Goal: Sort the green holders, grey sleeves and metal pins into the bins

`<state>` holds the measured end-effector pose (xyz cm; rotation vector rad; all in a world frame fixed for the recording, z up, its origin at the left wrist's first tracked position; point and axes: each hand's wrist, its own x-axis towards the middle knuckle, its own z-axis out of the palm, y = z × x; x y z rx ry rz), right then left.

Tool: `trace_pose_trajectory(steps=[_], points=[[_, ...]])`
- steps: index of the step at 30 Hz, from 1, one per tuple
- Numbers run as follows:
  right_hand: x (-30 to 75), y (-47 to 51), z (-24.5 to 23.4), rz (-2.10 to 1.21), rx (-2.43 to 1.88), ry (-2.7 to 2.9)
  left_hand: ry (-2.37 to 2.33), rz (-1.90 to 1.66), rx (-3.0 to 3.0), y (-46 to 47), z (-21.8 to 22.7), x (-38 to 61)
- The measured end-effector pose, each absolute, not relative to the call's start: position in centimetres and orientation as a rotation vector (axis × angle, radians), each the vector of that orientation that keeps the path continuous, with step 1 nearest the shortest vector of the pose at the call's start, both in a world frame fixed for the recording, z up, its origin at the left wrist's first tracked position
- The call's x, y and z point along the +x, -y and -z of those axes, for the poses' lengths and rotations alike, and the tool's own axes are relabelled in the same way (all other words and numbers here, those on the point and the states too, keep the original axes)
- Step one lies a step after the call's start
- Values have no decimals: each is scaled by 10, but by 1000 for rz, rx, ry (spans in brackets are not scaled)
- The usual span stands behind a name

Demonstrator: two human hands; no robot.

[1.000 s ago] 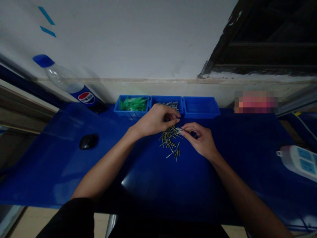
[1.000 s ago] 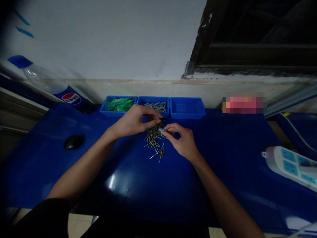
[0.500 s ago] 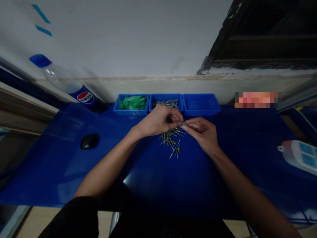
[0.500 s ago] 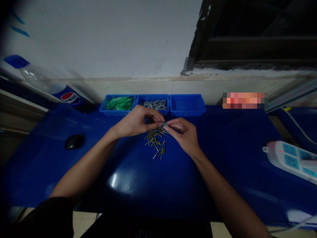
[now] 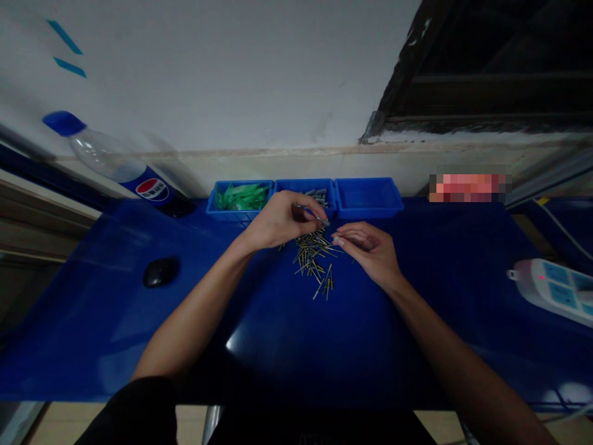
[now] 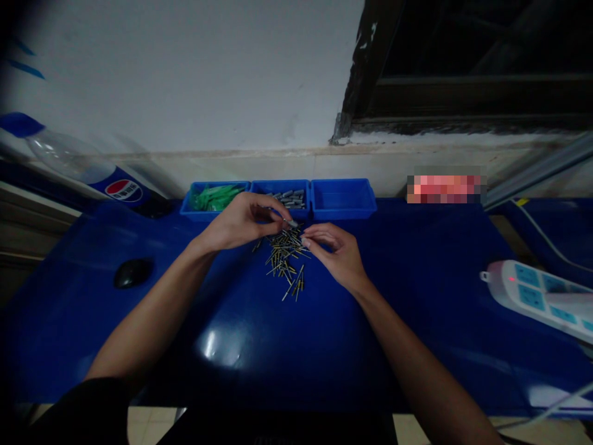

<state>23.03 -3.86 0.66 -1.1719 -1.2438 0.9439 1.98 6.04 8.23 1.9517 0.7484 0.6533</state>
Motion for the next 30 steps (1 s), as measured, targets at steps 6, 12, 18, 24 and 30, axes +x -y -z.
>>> trace_pose_trajectory(steps=[6,12,18,24,30], points=[[240,37,-8,-656,-1438,1488,-958,-818,1942,-68,-77,17],[272,44,-25,-627,-1837,1848,-1097,-880,2045,-75,-73,13],[279,40,-32,-921,-1823,2022,-870,-741,2196,-66,-83,14],[281,16,-25,-715,-1732,2326,-817,-706,2220,-58,-88,17],[282,2,-36,-729,-1720,2384,-804,-637,2265,-59,-83,19]])
